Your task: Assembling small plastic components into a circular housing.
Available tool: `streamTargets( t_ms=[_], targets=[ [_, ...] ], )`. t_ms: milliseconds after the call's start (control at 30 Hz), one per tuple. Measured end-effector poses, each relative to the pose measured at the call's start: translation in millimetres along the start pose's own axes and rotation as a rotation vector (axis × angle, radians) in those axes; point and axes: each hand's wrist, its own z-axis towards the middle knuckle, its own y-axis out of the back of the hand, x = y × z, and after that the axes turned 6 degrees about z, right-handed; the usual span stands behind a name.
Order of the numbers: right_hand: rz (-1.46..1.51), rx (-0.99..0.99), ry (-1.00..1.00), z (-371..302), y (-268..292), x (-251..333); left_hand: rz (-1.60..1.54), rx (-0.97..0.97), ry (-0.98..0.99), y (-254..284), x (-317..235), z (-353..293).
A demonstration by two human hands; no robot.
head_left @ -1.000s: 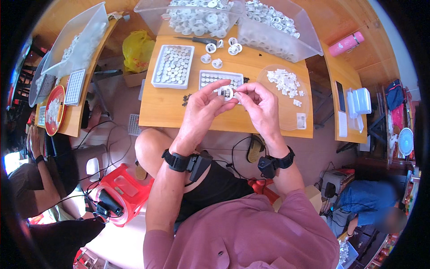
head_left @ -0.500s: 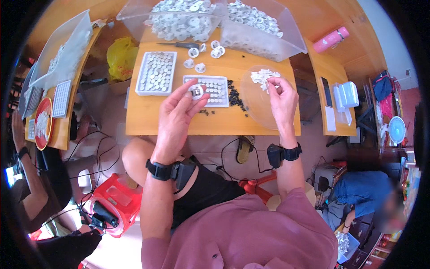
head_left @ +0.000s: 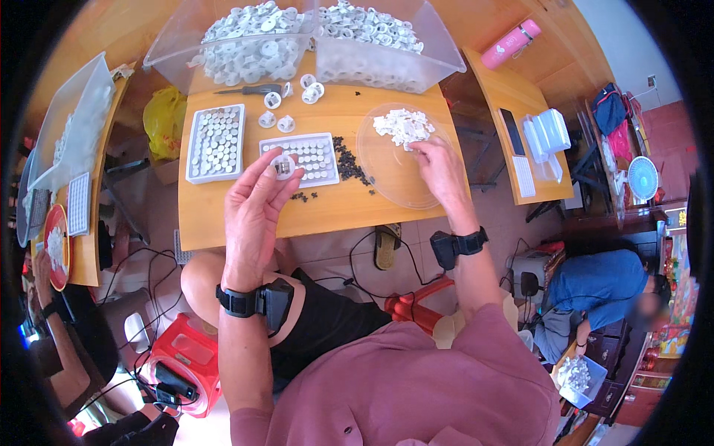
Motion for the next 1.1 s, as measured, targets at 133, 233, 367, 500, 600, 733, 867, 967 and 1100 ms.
streamTargets(
  t_ms=[133,233,367,500,600,733,867,967,1100],
  targets=[
    [-0.025,0.052,-0.01,-8.5,-3.4,11.7,-0.008,0.011,-0.009,3.0,2.7,0.9],
    [0.059,0.048,-0.019,-11.3,2.8,15.4,0.005,0.005,0.007,3.2,1.8,0.1],
    [0.083,0.006,-0.073,-7.5,5.6,14.2,0.018,-0.003,-0.001,6.0,1.4,-1.1],
    [0.125,0.088,-0.066,-2.3,2.5,20.9,0.003,-0.008,0.007,5.4,0.5,-1.2],
    [0.114,0.049,-0.037,-1.2,-7.1,10.7,0.0,-0.007,0.005,6.2,2.5,-0.4],
    [0.225,0.09,-0.15,0.4,-1.9,18.6,0.009,-0.008,0.006,7.2,1.0,-0.9],
    [0.395,0.054,-0.196,-6.6,-9.0,18.0,0.018,-0.001,0.009,4.3,2.6,-0.7],
    [0.622,0.081,-0.256,-10.4,-18.6,24.2,0.033,0.008,0.012,3.1,3.0,-1.6],
    [0.862,0.027,-0.151,-10.1,-30.0,48.1,0.06,-0.001,0.042,7.8,4.3,-2.9]
  ],
)
